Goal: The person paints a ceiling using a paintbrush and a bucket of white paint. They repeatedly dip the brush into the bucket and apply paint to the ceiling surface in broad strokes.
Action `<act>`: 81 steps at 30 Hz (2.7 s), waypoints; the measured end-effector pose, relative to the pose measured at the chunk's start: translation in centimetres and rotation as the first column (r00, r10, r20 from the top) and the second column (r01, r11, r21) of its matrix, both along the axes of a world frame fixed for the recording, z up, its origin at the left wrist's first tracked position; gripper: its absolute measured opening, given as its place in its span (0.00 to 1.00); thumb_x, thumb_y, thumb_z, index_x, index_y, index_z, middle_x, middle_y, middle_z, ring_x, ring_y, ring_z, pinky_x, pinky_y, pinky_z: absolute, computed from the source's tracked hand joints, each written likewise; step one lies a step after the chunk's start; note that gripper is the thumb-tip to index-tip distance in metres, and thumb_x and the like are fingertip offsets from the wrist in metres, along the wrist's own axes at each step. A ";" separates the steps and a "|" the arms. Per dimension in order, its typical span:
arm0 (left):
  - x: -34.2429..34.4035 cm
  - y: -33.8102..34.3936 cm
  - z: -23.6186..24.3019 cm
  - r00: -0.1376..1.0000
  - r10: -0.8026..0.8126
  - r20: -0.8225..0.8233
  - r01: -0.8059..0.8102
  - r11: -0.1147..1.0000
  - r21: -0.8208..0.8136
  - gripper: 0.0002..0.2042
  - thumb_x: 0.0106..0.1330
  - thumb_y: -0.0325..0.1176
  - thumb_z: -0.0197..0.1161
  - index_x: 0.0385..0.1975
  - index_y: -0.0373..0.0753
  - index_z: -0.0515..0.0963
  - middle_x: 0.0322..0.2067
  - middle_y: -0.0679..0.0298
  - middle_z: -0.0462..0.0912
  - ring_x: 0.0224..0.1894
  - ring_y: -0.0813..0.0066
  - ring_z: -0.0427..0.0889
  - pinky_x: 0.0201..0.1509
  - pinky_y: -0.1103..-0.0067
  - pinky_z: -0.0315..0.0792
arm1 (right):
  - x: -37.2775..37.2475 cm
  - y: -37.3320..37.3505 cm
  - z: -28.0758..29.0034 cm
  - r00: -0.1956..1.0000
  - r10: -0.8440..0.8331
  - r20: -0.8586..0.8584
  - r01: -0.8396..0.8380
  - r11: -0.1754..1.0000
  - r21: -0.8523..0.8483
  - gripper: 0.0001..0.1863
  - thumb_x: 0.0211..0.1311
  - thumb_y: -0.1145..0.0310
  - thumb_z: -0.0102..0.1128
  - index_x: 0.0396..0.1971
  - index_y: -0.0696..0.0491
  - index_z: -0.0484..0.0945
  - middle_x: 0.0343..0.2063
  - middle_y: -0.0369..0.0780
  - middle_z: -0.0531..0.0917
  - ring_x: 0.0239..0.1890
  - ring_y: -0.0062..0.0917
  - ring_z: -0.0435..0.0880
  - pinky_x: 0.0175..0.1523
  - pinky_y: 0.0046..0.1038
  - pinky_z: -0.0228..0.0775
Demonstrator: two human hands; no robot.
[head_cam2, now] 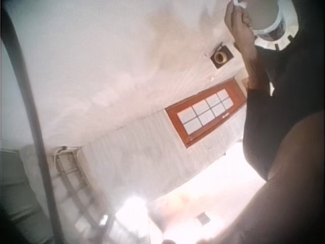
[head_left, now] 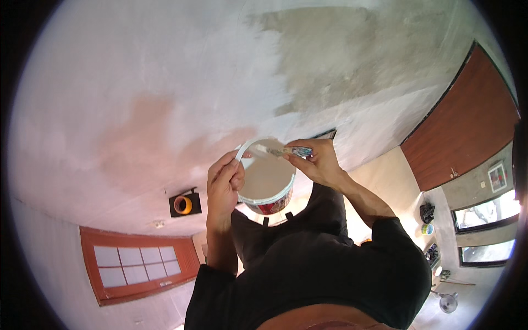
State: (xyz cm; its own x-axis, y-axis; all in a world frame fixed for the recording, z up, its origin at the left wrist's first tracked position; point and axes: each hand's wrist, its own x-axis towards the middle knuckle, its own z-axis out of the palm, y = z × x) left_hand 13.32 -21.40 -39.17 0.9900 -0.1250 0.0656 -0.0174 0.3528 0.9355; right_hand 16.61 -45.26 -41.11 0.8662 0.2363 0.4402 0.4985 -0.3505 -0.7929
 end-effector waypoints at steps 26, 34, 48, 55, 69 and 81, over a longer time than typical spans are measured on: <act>-2.1 0.5 1.4 0.964 0.267 -0.015 -0.267 0.960 -0.080 0.12 0.68 0.26 0.48 0.44 0.28 0.75 0.16 0.75 0.58 0.17 0.91 0.53 0.18 0.89 0.46 | 17.3 -29.0 11.7 0.467 -0.849 0.248 0.419 0.460 0.783 0.11 0.57 0.68 0.64 0.28 0.63 0.82 0.22 0.42 0.85 0.26 0.25 0.85 0.31 0.24 0.74; -1.6 0.2 0.7 0.966 0.254 -0.048 -0.255 0.967 -0.022 0.14 0.66 0.29 0.49 0.46 0.27 0.73 0.16 0.77 0.57 0.15 0.91 0.52 0.16 0.89 0.47 | 19.9 -17.9 11.5 -0.033 -0.802 0.596 0.778 0.354 0.520 0.07 0.52 0.70 0.69 0.26 0.58 0.83 0.11 0.39 0.76 0.10 0.22 0.65 0.18 0.25 0.58; -2.2 1.7 0.2 0.960 0.280 -0.020 -0.280 0.960 -0.010 0.12 0.67 0.28 0.49 0.44 0.29 0.75 0.14 0.77 0.55 0.14 0.91 0.49 0.16 0.87 0.42 | 12.7 1.2 12.1 0.844 -0.366 0.392 0.077 0.806 0.586 0.08 0.55 0.73 0.66 0.32 0.62 0.83 0.24 0.41 0.85 0.25 0.20 0.83 0.30 0.23 0.74; -1.8 1.2 0.0 0.973 0.229 -0.027 -0.230 0.972 -0.053 0.12 0.68 0.28 0.48 0.44 0.28 0.75 0.14 0.77 0.56 0.15 0.91 0.50 0.17 0.88 0.45 | 18.4 -20.6 11.3 0.662 -0.682 0.311 0.342 0.644 0.684 0.08 0.57 0.72 0.64 0.26 0.63 0.83 0.23 0.42 0.85 0.24 0.22 0.84 0.32 0.22 0.75; -1.7 0.6 0.2 0.976 0.217 -0.022 -0.217 0.976 -0.021 0.14 0.67 0.31 0.50 0.45 0.27 0.73 0.16 0.76 0.56 0.15 0.91 0.51 0.15 0.88 0.44 | 16.4 -3.2 8.8 0.242 -0.715 0.656 0.546 0.659 0.517 0.13 0.49 0.74 0.67 0.36 0.59 0.81 0.26 0.45 0.83 0.19 0.31 0.81 0.24 0.29 0.72; -1.9 0.6 0.3 0.958 0.284 -0.019 -0.284 0.959 0.013 0.11 0.67 0.28 0.49 0.41 0.30 0.75 0.13 0.79 0.53 0.14 0.91 0.47 0.17 0.86 0.39 | 16.5 -11.6 11.3 0.886 -0.413 0.213 0.163 0.705 0.690 0.10 0.56 0.69 0.66 0.31 0.62 0.83 0.25 0.41 0.86 0.28 0.22 0.84 0.34 0.24 0.77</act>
State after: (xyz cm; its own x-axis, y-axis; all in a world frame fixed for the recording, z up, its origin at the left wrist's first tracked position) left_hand 11.46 -20.83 -38.89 0.9859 0.1613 0.0449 -0.0963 0.3269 0.9401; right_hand 33.16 -56.85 -29.86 0.6141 -0.4448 0.6519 0.7293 0.0042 -0.6842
